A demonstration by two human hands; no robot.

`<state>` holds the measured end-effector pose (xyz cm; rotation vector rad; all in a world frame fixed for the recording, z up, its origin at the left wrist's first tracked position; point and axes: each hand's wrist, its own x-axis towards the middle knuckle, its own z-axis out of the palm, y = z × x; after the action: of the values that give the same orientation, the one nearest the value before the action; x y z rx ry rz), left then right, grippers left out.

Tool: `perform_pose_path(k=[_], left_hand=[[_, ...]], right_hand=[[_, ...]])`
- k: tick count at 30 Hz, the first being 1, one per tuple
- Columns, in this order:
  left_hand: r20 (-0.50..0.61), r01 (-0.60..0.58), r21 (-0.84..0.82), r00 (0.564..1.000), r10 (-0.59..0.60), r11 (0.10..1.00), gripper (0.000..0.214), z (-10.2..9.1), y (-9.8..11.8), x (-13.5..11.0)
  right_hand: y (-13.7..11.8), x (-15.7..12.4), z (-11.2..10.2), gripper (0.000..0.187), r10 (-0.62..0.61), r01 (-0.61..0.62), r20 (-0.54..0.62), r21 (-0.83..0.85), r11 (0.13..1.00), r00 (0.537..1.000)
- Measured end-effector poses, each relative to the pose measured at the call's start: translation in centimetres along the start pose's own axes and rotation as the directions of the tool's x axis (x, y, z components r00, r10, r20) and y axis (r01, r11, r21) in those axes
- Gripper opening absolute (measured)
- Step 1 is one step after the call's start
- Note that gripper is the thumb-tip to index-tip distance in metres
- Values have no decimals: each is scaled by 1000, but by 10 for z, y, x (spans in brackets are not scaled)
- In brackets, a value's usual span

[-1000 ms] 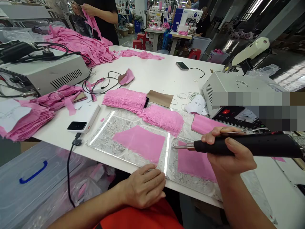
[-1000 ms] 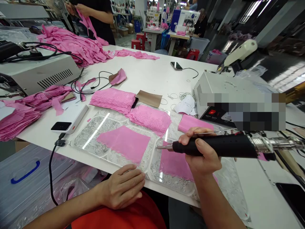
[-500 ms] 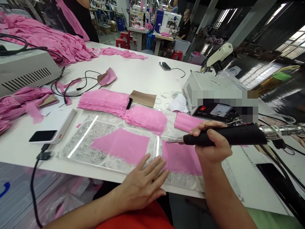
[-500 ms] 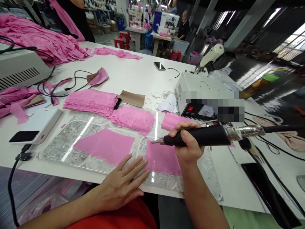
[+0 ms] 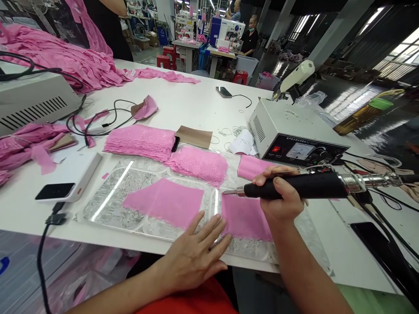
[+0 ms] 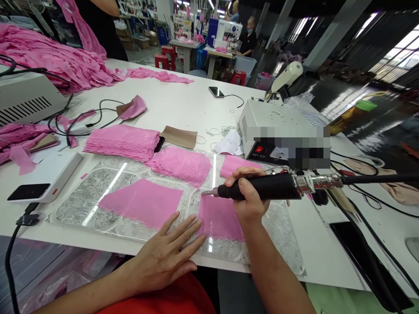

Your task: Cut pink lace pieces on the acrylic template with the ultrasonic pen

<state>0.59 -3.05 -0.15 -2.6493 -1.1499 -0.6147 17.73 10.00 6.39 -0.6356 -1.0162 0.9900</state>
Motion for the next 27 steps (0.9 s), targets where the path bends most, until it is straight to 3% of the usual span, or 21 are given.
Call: perform_pose_path(k=[17, 24, 27], left_hand=[[20, 6, -25, 1000, -5, 1000, 47, 0, -1, -1], [-2, -1, -52, 1000, 1, 999, 45, 1, 0, -6], [-1, 1, -59, 1000, -1, 998, 45, 1, 1, -6]], right_hand=[[-3, 2, -2, 11, 24, -24, 22, 10, 1000, 999], [-14, -3, -6, 11, 104, -103, 149, -14, 995, 983], [-15, -6, -5, 12, 129, -127, 149, -19, 992, 980]])
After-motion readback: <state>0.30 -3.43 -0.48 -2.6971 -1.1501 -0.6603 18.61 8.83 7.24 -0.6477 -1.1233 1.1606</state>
